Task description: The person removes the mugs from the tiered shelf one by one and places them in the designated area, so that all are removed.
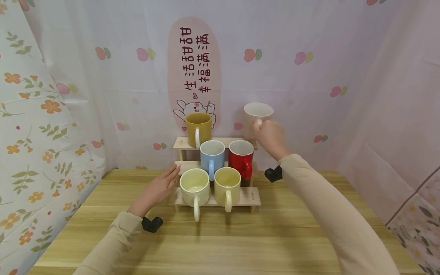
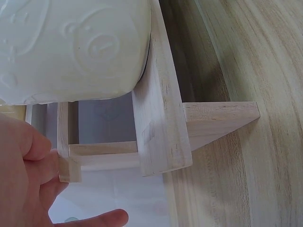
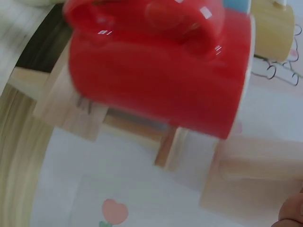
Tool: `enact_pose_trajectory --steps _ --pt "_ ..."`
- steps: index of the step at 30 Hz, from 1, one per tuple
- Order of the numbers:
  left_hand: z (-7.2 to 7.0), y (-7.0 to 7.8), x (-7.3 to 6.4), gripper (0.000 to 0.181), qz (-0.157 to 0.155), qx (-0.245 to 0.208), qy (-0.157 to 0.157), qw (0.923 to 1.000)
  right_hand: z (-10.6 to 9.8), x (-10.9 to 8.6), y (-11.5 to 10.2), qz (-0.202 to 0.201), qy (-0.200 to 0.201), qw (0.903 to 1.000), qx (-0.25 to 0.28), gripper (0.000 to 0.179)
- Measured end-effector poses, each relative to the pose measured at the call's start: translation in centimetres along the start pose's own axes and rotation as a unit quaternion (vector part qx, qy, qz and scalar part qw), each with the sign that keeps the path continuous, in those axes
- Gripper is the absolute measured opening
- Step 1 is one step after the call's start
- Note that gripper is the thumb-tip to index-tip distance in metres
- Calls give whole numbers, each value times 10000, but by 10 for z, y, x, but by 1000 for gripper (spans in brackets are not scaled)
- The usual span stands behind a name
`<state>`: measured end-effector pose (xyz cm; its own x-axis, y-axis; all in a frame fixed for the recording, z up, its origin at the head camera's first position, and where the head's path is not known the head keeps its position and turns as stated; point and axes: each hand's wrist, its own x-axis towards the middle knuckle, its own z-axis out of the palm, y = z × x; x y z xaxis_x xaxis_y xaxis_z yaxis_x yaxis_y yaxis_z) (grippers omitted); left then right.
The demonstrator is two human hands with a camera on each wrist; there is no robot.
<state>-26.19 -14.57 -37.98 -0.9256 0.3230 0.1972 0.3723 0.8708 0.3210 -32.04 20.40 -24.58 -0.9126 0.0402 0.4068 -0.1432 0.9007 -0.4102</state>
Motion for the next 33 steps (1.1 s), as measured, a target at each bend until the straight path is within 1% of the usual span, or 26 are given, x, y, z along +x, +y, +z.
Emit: enact_pose_trajectory --steps 2,6,9,12,15,17,20,24,27,33 --pt "1 0 0 49 -44 -73 23 10000 0 -1 5 47 22 10000 -9 56" --pt "1 0 -1 49 -29 -105 32 9999 -1 -5 14 113 -31 9999 -40 59" --pt "1 -1 -1 49 -53 -151 21 9999 -2 -8 20 58 -77 9999 -106 61" --pt "1 -1 -1 49 -2 -84 6 10000 -2 -9 28 10 4 9998 -217 60" --pt "2 -2 0 49 97 33 16 9999 -1 -11 35 -69 193 9991 -363 58" --pt "3 -2 0 49 123 85 23 9999 0 -12 40 -133 236 9987 -437 56" --pt "3 -2 0 49 91 62 45 9999 1 -15 47 -125 224 9982 -541 54" --pt "3 -2 1 48 62 38 55 10000 6 -20 56 -64 201 9976 -667 55" --pt "2 -1 1 49 79 84 40 9999 11 -24 60 -98 201 9968 -764 55" --pt "2 0 0 49 67 142 -4 9999 22 -30 66 -90 4 9964 -842 54"
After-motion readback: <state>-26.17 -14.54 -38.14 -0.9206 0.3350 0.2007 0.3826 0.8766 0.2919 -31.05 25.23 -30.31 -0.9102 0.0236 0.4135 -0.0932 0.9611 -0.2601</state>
